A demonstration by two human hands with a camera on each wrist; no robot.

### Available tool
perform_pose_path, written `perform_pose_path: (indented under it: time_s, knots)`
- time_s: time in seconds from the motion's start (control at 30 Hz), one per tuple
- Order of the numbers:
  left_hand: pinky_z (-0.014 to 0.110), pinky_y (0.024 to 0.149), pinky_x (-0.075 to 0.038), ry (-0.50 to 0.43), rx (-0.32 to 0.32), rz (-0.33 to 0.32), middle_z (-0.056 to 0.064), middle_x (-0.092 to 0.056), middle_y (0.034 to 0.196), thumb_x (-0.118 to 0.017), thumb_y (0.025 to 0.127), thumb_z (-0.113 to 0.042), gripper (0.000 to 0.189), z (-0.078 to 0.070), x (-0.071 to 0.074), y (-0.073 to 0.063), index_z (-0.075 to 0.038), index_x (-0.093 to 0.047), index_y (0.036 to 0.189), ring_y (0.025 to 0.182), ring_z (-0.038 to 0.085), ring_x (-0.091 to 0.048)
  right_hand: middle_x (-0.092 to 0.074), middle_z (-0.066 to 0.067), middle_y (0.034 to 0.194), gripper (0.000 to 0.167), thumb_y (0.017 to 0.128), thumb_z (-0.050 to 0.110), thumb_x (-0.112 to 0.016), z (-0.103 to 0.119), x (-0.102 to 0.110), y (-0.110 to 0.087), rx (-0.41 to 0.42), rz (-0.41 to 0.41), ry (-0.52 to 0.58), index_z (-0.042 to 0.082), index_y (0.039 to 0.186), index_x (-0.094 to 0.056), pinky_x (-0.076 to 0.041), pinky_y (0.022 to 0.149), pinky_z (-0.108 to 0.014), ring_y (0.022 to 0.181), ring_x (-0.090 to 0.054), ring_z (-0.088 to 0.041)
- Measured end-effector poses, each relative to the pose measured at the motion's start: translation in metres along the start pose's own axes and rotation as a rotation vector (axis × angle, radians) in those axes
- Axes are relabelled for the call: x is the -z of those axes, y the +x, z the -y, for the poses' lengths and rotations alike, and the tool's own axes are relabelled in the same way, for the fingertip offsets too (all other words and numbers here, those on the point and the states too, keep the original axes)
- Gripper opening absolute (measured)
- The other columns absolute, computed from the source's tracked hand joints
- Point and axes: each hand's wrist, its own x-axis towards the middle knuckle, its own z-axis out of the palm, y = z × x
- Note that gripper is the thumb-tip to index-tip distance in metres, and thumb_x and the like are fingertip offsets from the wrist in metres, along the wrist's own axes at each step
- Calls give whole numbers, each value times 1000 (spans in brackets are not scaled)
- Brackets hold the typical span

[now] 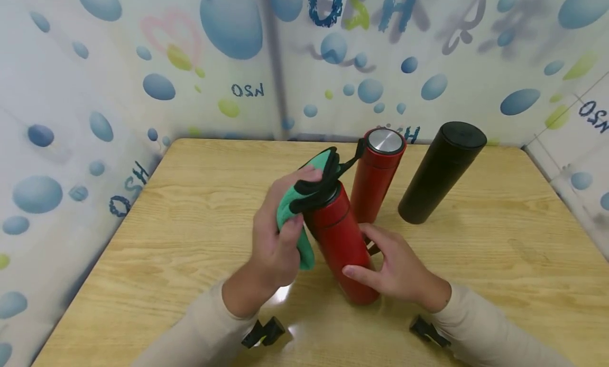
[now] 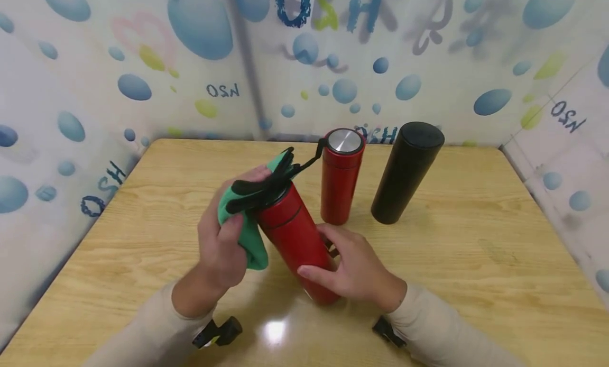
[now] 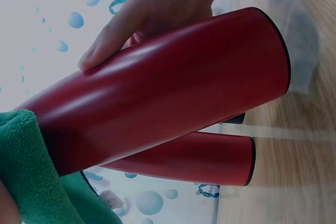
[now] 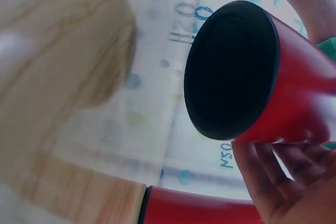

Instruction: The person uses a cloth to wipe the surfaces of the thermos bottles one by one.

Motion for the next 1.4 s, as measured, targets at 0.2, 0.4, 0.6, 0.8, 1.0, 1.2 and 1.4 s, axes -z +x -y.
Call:
perform_pose_path:
  time_s: [0.2, 0.4, 0.6, 0.8, 1.0, 1.2, 1.4]
  knots:
    - [45, 109, -47, -143, 35, -58, 12, -64, 127, -40, 104, -30, 53, -5, 1, 6, 18, -50, 124, 122, 30, -59, -69, 5, 115, 53, 85, 30, -75, 4, 2, 3, -82, -14, 52, 18, 132, -55, -59, 77, -33, 98, -65, -12]
    - [29, 88, -53, -173, 400, -235, 2, -63, 120, -26, 104, -27, 49, -12, 16, 18, 1, -50, 136, 98, 16, -61, -69, 1, 118, 53, 85, 23, -77, 7, 2, 7, -100, -70, 71, 14, 132, -53, -59, 83, -36, 102, -65, -15]
    - [24, 84, -50, -349, 735, -313, -7, -57, 100, -19, 107, -40, 40, 0, 39, 19, -18, -52, 113, 87, 9, -57, -64, -3, 129, 60, 87, 26, -77, 5, 4, 18, -173, -122, 97, 14, 138, -48, -55, 94, -45, 113, -63, -20]
    - [19, 93, -45, -396, 1001, -299, -12, -52, 104, -18, 107, -47, 37, 13, 69, -1, -24, -47, 110, 98, 4, -54, -61, -5, 133, 64, 87, 30, -77, -2, 0, 30, -260, -152, 180, 16, 140, -45, -53, 97, -50, 116, -61, -24]
    - [17, 99, -39, -378, 1162, -288, -15, -48, 109, -19, 106, -49, 34, 13, 90, -21, -27, -43, 113, 106, 2, -47, -62, -5, 135, 63, 86, 29, -78, -3, -10, 42, -247, -180, 245, 18, 140, -45, -53, 100, -48, 121, -62, -24]
    - [17, 102, -37, -352, 1329, -269, -16, -45, 119, -22, 105, -54, 36, 6, 100, -42, -31, -42, 124, 114, 3, -44, -55, -2, 143, 65, 87, 26, -77, -1, -18, 54, -255, -157, 314, 22, 142, -42, -45, 109, -50, 133, -53, -25]
    - [27, 93, -43, -280, 1444, -117, -7, -49, 105, -25, 105, -55, 44, 1, 98, -62, -19, -41, 125, 99, 11, -50, -55, -6, 143, 65, 89, 27, -75, -1, -24, 63, -296, -156, 301, 18, 143, -40, -45, 108, -51, 133, -53, -29]
